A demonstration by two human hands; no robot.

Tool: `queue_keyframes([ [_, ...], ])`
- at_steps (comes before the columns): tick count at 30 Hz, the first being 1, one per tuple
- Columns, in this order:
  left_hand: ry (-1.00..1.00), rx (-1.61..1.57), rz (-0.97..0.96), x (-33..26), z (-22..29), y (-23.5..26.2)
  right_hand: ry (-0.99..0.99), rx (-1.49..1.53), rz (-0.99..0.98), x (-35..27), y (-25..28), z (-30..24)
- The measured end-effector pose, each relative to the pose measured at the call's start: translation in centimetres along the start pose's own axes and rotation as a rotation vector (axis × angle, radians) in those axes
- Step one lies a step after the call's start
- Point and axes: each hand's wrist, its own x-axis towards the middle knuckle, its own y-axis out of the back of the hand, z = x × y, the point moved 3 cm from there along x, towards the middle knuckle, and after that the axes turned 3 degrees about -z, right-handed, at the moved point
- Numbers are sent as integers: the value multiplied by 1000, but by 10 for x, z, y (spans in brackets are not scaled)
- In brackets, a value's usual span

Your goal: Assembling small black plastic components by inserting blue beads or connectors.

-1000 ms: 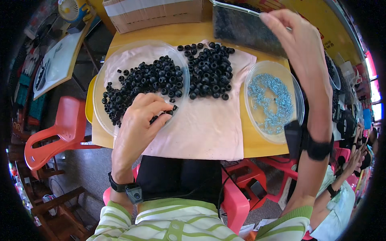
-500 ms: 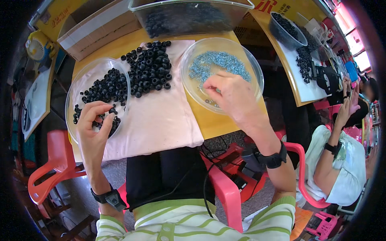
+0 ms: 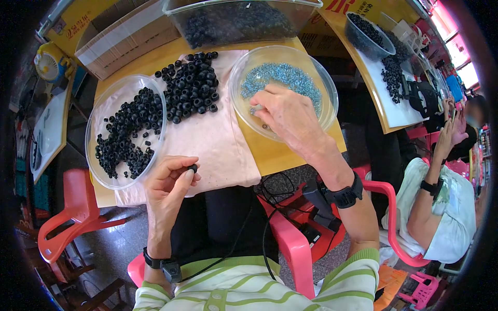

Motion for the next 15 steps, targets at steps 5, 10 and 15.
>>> queue_keyframes([
  [5, 35, -110, 21, 5, -5, -1, 19, 5, -20, 3, -3, -1],
  [10, 76, -171, 15, 7, -15, 1, -69, 120, -10, 4, 0, 3],
  [15, 64, -298, 73, 7, -12, 1, -49, 259, 104, -3, 10, -31],
])
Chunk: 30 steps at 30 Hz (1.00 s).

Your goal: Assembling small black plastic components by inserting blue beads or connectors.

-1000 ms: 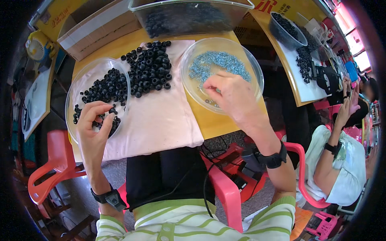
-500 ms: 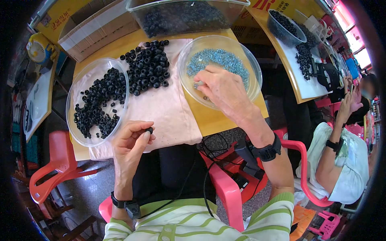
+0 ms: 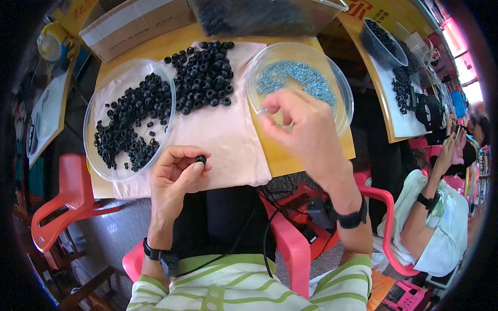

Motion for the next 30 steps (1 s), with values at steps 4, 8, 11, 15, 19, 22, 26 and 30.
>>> queue_keyframes([
  [4, 11, -32, -102, -1, -4, 6, -151, 432, -171, -19, -34, -22],
  [8, -81, 48, -128, 0, -5, 11, -397, 784, -363, -27, -58, -21],
  [11, -97, 80, -67, -2, -7, 7, -471, 918, -438, -26, -64, -19],
  [15, -110, 161, -12, -1, -5, 3, -492, 984, -464, -27, -66, -15],
  [19, -178, 284, -25, -1, -7, 4, -535, 1003, -504, -27, -66, -17],
  [22, -184, 285, -25, -1, -7, 4, -515, 993, -489, -28, -71, -17],
  [26, -151, 176, -4, 0, -9, 3, -459, 955, -486, -29, -70, -20],
  [30, -147, 171, 2, 0, -9, 2, -435, 904, -480, -31, -69, -19],
])
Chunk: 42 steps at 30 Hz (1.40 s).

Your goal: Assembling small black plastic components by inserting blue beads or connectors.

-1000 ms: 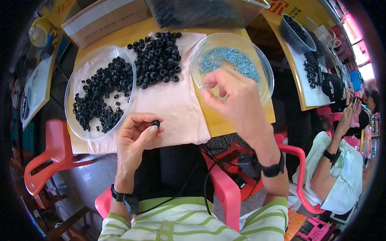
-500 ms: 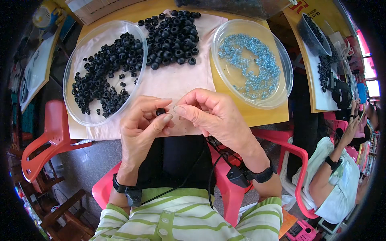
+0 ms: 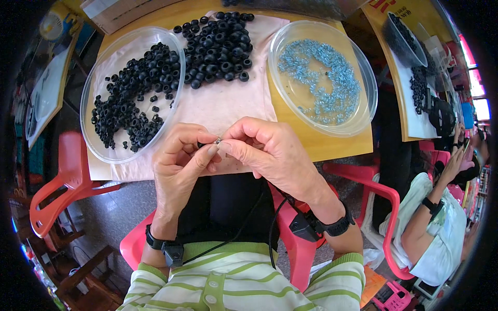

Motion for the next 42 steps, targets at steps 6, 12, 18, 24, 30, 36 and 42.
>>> queue_keyframes([
  [6, -4, 250, -66, 1, 7, 1, 1, -63, -30, -2, 4, 1],
  [12, 31, 97, -31, 0, 3, -2, 27, -64, 29, -2, 2, 0],
  [18, 26, 104, -33, 0, 3, -3, 24, -22, 31, 0, 1, 1],
  [24, 16, 165, -31, 0, 6, -2, 13, 12, 41, 2, -2, 5],
  [30, 160, 96, 62, 1, 6, -2, 64, -64, 91, 3, -4, 4],
  [36, 33, 346, 69, -1, 5, 3, 309, -232, 146, 8, -3, 4],
  [42, 74, 146, 67, -3, -11, -1, 286, -143, 156, 6, -2, 8],
])
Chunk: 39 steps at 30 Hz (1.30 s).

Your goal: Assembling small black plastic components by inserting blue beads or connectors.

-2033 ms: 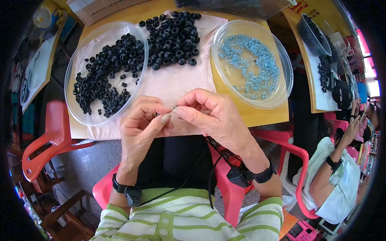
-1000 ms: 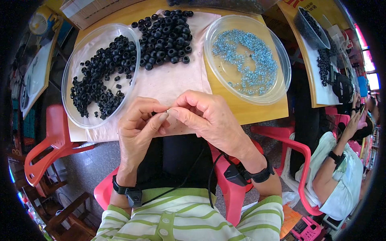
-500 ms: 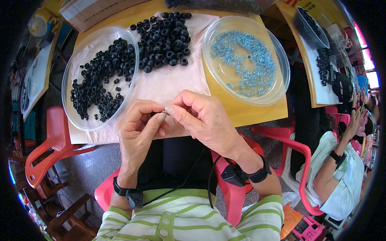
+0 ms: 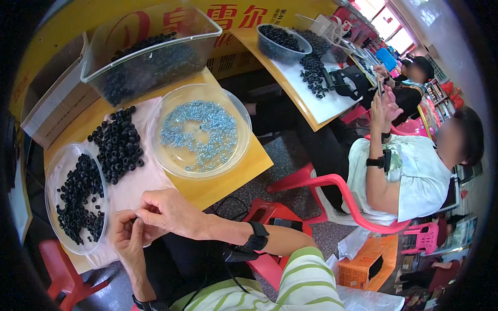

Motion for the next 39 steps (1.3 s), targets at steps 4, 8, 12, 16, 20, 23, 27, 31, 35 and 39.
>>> queue_keyframes([
  [4, -21, 78, -16, 0, 8, -6, 27, -8, 10, -2, 2, 4],
  [8, -16, 193, 11, 2, 7, -2, 80, -94, 28, -1, 2, 2],
  [12, 83, 94, 39, 2, 4, 0, 35, -57, 29, 6, -5, 9],
  [16, 11, 148, 50, 4, 10, -2, -61, 75, -30, 4, -3, 5],
  [20, 100, 30, 13, 4, 15, -5, -168, 217, -27, -1, -2, -6],
  [23, 93, -41, -7, 5, 11, -1, -252, 213, -1, -2, -4, -1],
  [27, 128, -129, -18, 4, 13, -2, -217, 189, 51, -1, -3, 2],
  [31, 85, -144, -57, 6, 12, -4, -193, 160, 39, -2, -2, 2],
  [35, 130, -123, -74, 6, 10, -2, -158, 121, 37, -3, -1, 3],
  [39, 183, -89, -97, 7, 15, -1, -151, 102, 42, -3, -1, 3],
])
